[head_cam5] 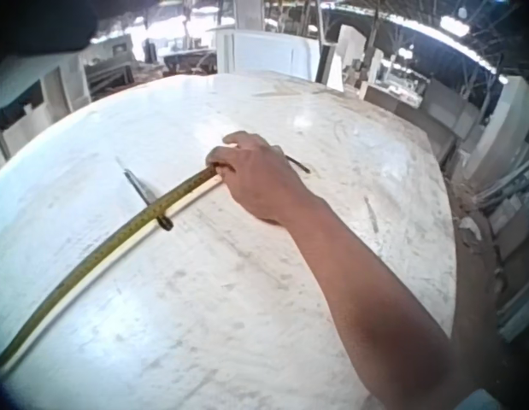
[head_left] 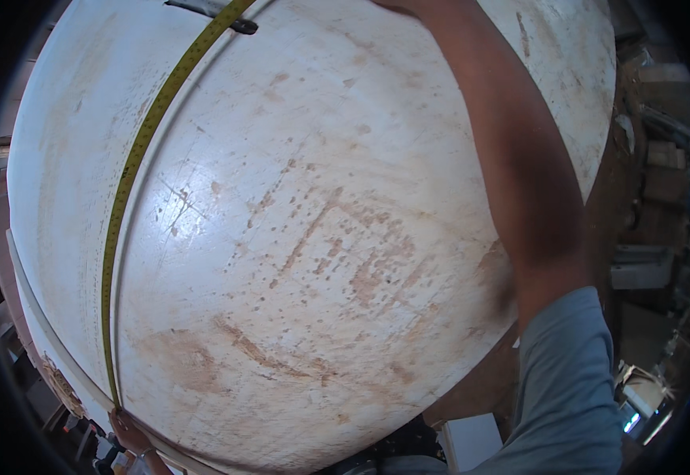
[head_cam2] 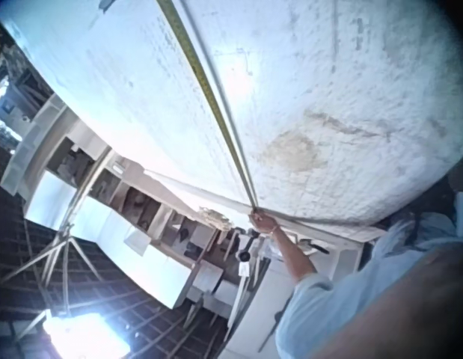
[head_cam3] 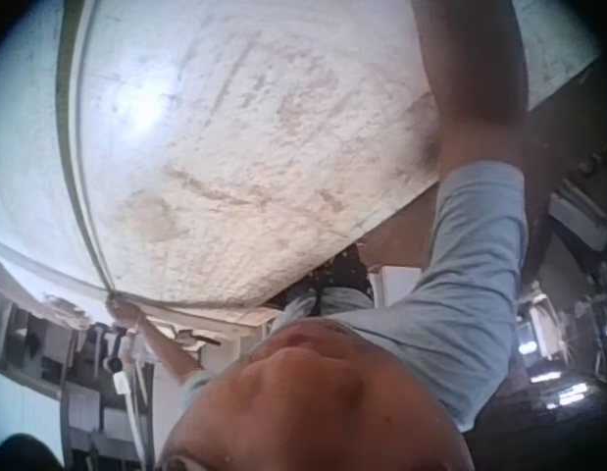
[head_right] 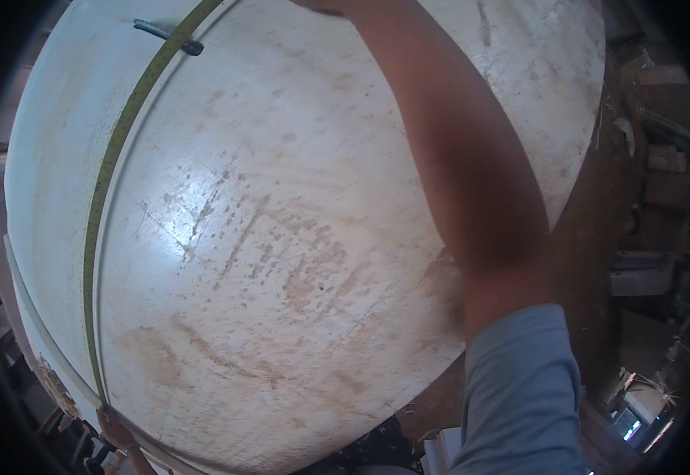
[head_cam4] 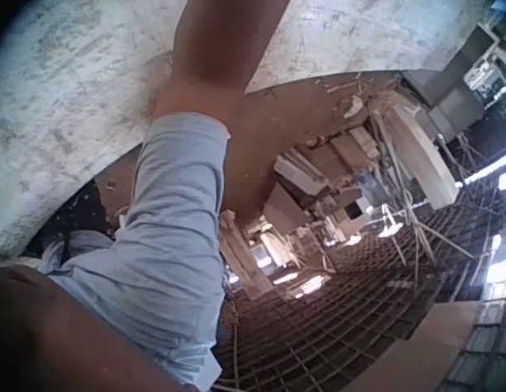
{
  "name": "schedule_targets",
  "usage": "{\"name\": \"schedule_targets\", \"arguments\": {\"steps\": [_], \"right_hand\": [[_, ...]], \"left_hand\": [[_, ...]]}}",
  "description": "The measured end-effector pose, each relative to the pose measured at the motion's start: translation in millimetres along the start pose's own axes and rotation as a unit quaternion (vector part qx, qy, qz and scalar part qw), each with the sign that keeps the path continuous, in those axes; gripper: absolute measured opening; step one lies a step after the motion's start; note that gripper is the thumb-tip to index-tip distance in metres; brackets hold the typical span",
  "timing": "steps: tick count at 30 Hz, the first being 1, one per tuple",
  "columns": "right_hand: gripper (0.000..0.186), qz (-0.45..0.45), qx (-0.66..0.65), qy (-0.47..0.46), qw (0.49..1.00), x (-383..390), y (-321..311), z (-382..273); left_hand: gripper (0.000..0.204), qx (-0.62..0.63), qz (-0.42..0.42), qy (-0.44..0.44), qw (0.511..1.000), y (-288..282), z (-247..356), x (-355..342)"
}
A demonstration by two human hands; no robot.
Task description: The person uses a hammer to drive a nail into a wooden board, then uses a measuring tape to measure the length of a curved wooden panel and marks it with a pencil.
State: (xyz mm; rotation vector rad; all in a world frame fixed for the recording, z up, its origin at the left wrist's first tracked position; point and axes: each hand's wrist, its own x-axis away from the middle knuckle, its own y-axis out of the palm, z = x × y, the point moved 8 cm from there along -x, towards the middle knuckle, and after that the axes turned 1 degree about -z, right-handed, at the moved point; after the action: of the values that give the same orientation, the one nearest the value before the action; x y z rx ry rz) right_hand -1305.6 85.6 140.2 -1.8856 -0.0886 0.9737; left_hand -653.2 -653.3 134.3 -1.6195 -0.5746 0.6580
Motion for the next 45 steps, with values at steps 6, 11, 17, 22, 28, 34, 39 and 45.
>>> {"name": "schedule_targets", "arguments": {"steps": [6,11,17,22,28,34,39,45], "right_hand": [[0.02,-0.027,-0.007,0.012,1.0,-1,-3,-5],[0.017,-0.007,0.014,0.0,1.0,5,-7,-12],[0.018,-0.02,-0.007,0.002,1.0,10,-2,-27],[0.019,0.0,0.0,-0.017,1.0,6,-1,-39],[0.019,0.006,0.022,0.005,1.0,5,3,-41],[0.02,0.001,0.04,0.025,0.999,5,4,-46],[0.021,0.004,0.021,0.049,0.999,26,-8,-20],[0.021,0.0,0.026,0.014,1.0,5,5,-52]], "left_hand": [[0.033,-0.001,-0.021,0.005,1.0,-11,60,29],[0.026,-0.076,-0.029,0.015,0.997,-16,62,27],[0.02,-0.098,-0.047,-0.014,0.994,-22,52,28],[0.018,-0.088,-0.041,0.025,0.995,-18,22,14],[0.016,-0.05,0.007,0.051,0.997,-12,-2,-45],[0.06,0.129,0.035,0.037,0.99,2,1,-28],[0.099,0.534,-0.144,-0.046,0.832,14,-143,20],[0.074,0.161,-0.026,-0.228,0.96,15,-82,79]]}}
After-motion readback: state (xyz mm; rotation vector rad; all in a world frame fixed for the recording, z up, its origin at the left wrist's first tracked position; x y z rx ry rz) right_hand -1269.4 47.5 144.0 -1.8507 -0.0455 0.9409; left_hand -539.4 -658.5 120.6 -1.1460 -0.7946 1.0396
